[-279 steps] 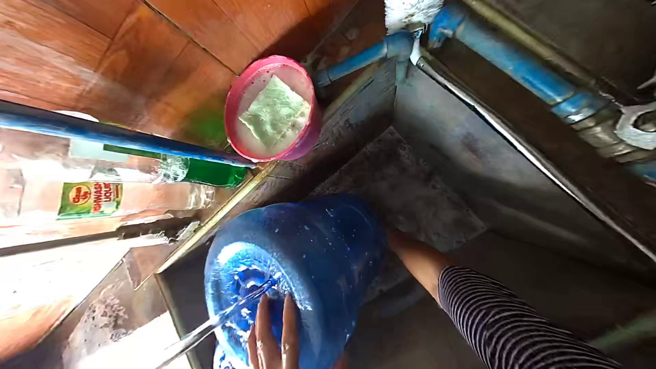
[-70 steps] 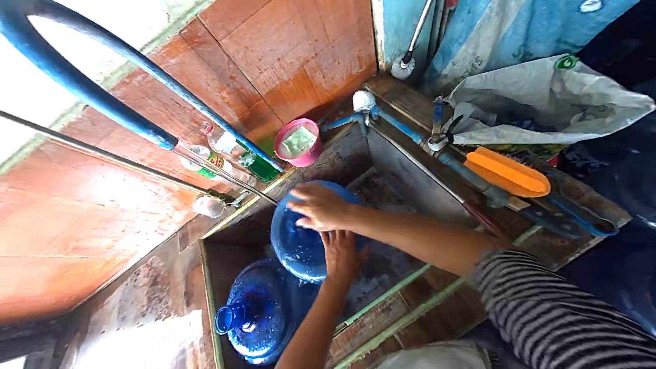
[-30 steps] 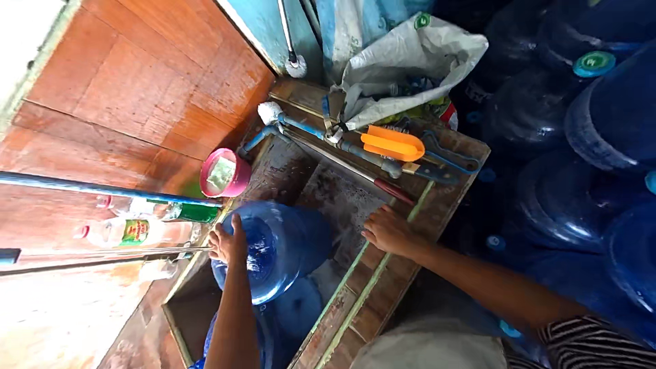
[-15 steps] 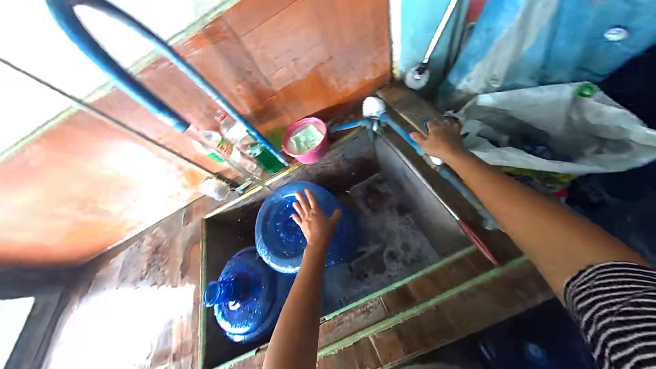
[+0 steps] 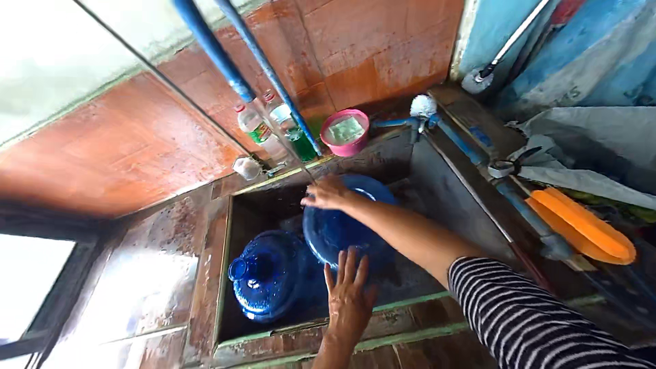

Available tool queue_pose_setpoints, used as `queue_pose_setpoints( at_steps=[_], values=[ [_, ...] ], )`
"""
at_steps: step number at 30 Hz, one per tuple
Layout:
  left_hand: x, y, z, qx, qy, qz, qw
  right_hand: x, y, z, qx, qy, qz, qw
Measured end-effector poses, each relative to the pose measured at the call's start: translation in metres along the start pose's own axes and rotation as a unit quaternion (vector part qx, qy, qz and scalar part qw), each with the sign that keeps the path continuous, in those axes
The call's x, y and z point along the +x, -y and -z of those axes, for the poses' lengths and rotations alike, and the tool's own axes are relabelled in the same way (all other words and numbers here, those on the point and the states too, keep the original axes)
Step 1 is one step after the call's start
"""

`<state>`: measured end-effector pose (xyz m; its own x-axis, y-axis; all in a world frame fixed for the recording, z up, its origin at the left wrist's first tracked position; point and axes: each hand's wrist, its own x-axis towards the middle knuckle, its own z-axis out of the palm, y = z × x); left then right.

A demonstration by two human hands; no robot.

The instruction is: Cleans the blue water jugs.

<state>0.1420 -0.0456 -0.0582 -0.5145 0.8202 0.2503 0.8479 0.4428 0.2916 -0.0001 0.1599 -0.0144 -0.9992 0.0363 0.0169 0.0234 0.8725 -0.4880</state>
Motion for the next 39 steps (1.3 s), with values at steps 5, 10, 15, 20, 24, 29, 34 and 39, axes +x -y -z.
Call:
queue_pose_setpoints(
  at_steps=[5,10,15,20,24,29,34,39],
  values=[
    [0.014,0.017,0.015,-0.053,0.009,0.114,0.992,0.005,-0.001,0.020,-0.043,0.017,-0.114,0.992],
    [0.035,0.033,0.029,-0.050,0.027,0.154,0.986,-0.001,-0.012,0.008,-0.060,0.031,-0.034,0.997],
    [0.116,0.055,0.031,0.004,0.049,0.210,0.976,-0.083,-0.029,0.057,-0.040,0.061,-0.301,0.951],
    [0.209,0.033,0.022,0.002,0.162,0.194,0.968,-0.119,0.003,0.094,-0.065,0.088,-0.290,0.951],
    [0.185,-0.015,-0.004,-0.011,0.266,0.079,0.961,-0.080,0.009,0.063,-0.027,0.010,0.003,1.000],
    [0.156,-0.025,-0.022,-0.037,0.245,-0.126,0.961,-0.034,-0.004,0.017,0.037,0.097,-0.007,0.995],
    [0.085,-0.009,-0.016,0.008,0.102,-0.079,0.992,-0.068,-0.052,0.073,-0.008,0.139,-0.241,0.960],
    [0.103,0.042,0.027,0.016,0.046,0.273,0.961,-0.142,-0.076,0.107,-0.072,0.257,-0.296,0.917]
  ],
)
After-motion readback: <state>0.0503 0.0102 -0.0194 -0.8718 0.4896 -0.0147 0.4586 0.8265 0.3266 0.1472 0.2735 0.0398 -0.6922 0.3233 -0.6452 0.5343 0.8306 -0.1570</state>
